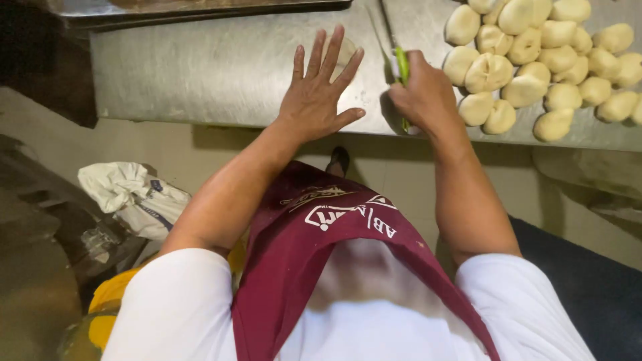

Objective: Shaping dough balls into pastries and placing them on a baking sheet

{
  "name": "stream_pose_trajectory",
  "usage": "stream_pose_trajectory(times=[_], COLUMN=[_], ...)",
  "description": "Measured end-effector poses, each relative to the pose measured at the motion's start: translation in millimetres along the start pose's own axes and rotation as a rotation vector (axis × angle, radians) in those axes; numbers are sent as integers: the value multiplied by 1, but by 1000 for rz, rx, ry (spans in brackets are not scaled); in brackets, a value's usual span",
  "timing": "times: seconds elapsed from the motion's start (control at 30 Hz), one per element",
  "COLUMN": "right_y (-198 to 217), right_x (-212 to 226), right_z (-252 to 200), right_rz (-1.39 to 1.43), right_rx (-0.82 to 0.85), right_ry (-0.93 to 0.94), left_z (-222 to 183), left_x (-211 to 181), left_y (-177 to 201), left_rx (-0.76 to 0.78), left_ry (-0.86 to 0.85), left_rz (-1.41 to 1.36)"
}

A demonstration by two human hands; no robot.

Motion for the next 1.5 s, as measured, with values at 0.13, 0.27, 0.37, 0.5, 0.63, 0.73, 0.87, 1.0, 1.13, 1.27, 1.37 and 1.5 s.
stream_pose_trajectory(times=[0.13,0.27,0.37,0.5,0.63,0.73,0.87,1.0,1.13,1.27,1.37,1.5], right_y=[5,-35,-73,-74,-93,-99,-79,-69,-69,-83,-54,-42], right_x=[40,64,55,75,74,69,71,63,64,42,42,-6], right_z=[-61,-81,-58,-49,-47,-74,-113,-91,-55,-81,-122,-95], right_rz=[330,171,104,128,127,81,104,65,94,64,174,375], right_rx=[258,331,135,115,70,40,285,33,71,52,344,42], right_ry=[-181,-37,124,94,69,98,-96,-33,8,98,-171,18], left_z=[-30,-36,-39,-38,-36,-37,-37,-34,-21,-13,-8,0], left_x=[30,43,45,47,55,63,70,58,40,41,40,30], left_y=[1,11,22,14,5,-2,11,27,14,10,10,34], left_rx=[-494,-481,-593,-608,-583,-514,-531,-668,-587,-459,-521,-711], left_ry=[34,4,-166,-279,-305,-280,-264,-421,-389,-228,-197,-229], left_rz=[-91,-106,-88,-18,14,-12,-123,-267,-141,-58,-97,-15])
Point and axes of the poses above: each hand's wrist, its own z-axis towards the middle knuckle, its own y-axis out of the back of the hand, x = y × z, the point moved 5 cm from there along z, towards the middle knuckle, and after that the axes turned 4 degrees about -y, right-handed, at the moved point
